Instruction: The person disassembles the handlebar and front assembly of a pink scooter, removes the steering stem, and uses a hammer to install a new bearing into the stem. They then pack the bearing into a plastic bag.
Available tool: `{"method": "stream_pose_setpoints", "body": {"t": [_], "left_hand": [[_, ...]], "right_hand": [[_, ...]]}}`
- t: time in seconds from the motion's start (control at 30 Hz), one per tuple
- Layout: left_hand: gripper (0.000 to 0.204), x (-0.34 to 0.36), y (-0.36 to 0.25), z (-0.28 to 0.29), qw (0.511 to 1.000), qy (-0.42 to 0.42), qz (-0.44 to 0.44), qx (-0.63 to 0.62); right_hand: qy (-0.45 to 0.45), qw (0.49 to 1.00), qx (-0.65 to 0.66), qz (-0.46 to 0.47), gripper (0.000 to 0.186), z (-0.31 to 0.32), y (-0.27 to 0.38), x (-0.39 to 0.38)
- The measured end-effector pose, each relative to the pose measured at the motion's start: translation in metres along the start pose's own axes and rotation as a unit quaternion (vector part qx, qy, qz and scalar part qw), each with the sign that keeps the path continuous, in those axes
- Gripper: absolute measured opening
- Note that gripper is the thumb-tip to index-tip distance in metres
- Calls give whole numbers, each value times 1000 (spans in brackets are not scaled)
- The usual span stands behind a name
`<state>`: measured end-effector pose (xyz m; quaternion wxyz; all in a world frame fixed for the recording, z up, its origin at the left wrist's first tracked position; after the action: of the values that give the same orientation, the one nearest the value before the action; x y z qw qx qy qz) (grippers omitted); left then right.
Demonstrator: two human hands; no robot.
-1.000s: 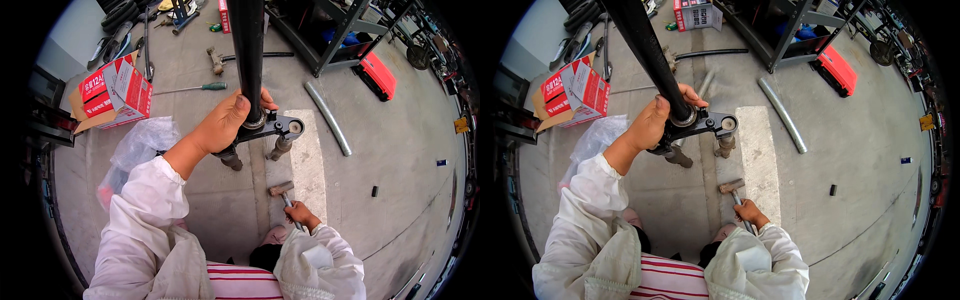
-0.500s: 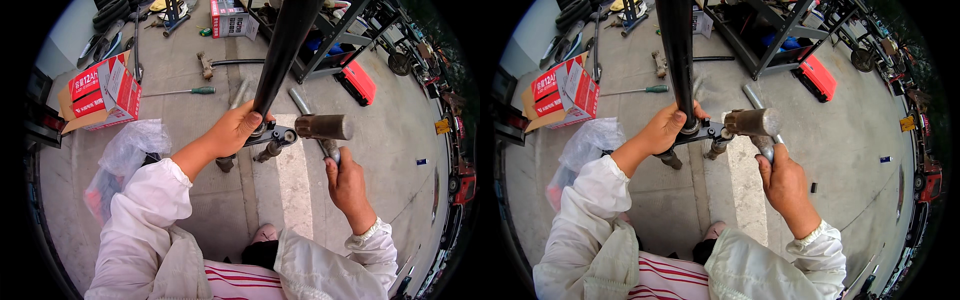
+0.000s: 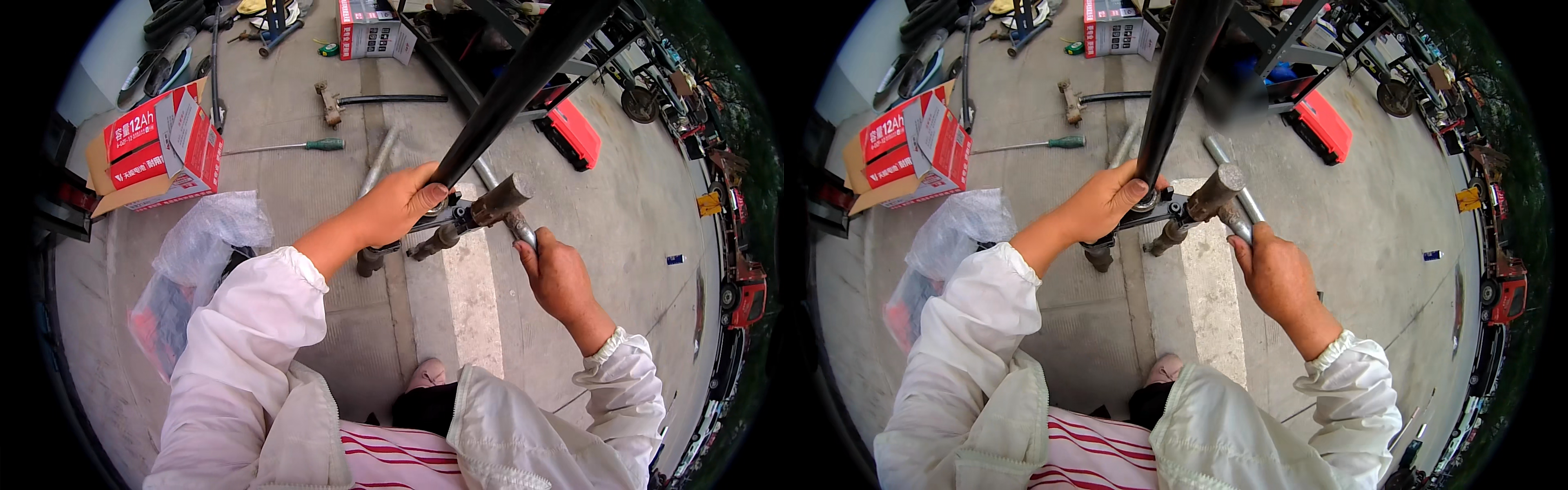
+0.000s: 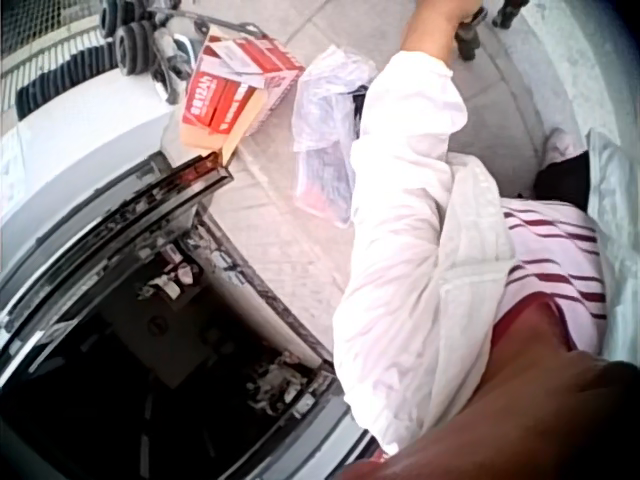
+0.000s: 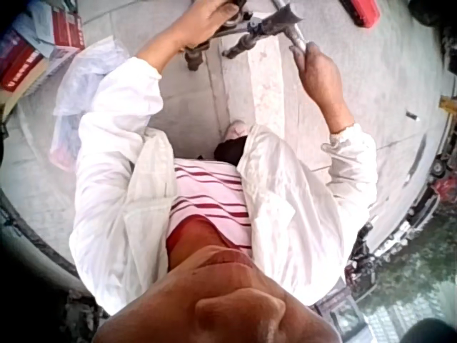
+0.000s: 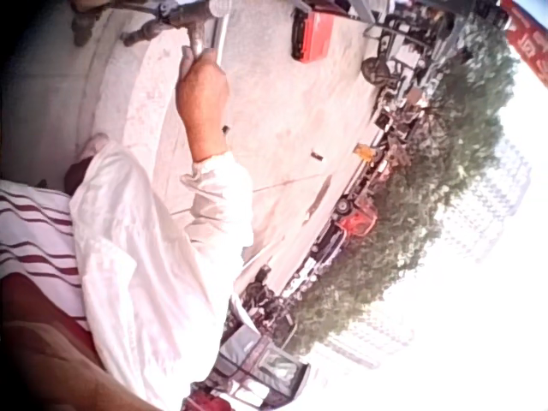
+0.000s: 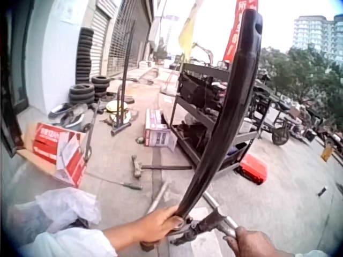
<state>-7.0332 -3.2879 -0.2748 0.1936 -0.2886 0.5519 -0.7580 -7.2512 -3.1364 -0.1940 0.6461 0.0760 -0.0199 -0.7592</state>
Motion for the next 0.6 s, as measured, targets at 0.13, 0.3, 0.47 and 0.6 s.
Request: {"method": "stream_pose_setpoints", "body": {"t": [0.13, 0.3, 0.47, 0.6], "left_hand": [[61, -6, -1, 8, 1000, -1, 3, 3], [57, 1, -5, 13, 999, 13, 32, -16], [49, 43, -69, 35, 988, 20, -73, -135], [52, 68, -118, 38, 986, 0, -74, -147]], "right_hand": [[-46, 999, 14, -12, 36, 28, 16, 0], [-52, 998, 20, -4, 35, -17, 6, -2], [-7, 1000, -29, 6, 37, -13, 10, 1], [-23, 999, -2, 23, 37, -8, 12, -3]]}}
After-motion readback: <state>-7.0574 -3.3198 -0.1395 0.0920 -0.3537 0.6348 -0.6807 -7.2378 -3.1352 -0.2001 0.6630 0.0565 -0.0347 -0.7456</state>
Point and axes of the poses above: each hand's wrist, its own x-axis towards the middle knuckle, its own z-axis out of the back of the hand, y = z × x, the point moved 1 cm from there along x, towards the middle knuckle, and after that the axes turned 1 degree about y, right-handed, at the moved point
